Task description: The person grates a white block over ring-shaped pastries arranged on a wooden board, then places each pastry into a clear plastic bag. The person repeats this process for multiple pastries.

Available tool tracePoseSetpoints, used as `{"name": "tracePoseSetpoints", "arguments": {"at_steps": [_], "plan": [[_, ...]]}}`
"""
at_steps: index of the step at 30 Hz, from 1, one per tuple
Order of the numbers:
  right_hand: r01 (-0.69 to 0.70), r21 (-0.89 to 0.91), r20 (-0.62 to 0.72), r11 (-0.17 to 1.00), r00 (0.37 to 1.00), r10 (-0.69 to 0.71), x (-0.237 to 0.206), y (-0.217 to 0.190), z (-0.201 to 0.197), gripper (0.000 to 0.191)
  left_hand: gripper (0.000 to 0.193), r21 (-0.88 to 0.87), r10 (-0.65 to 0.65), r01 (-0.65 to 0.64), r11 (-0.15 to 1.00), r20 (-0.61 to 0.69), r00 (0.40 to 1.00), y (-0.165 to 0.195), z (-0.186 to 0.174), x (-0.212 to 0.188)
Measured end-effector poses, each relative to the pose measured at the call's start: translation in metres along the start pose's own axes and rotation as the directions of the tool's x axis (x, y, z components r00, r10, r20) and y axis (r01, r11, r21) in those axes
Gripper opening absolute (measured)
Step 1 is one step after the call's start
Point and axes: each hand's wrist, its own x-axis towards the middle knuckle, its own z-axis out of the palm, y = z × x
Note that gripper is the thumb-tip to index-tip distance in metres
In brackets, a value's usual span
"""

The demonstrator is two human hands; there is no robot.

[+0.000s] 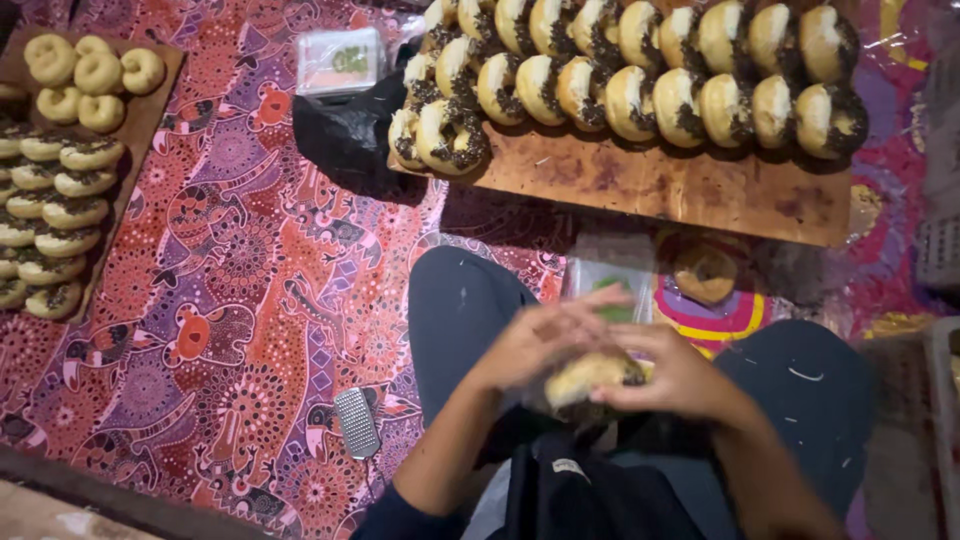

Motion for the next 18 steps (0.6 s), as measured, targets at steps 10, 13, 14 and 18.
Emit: {"name": "tracePoseSetpoints", "arguments": {"at_steps": [10, 13, 14, 18], "plan": [[0.207, 0.757, -0.339, 0.620, 0.935, 0.103, 0.150, 0.010, 0.053, 0.026, 0.035, 0.421, 0.310, 0.154, 0.894, -0.829, 0.466, -0.041, -0.046, -0.055], [0.471, 0.411, -0.456, 0.781, 0.848, -0.271, 0.175, 0.014, 0.058, 0.018, 0.018, 0.652, 0.519, 0.252, 0.715, -0.737, 0.432, -0.032, -0.081, -0.084], [0.574, 0.280, -0.462, 0.769, 0.783, -0.417, 0.176, 0.016, 0.061, 0.016, 0.016, 0.640, 0.490, 0.337, 0.691, -0.757, 0.433, -0.033, -0.085, -0.096], [0.438, 0.008, -0.497, 0.899, 0.782, -0.377, 0.166, 0.029, 0.091, 0.014, 0.013, 0.484, 0.323, 0.560, 0.673, -0.873, 0.366, -0.070, -0.079, -0.143]]}}
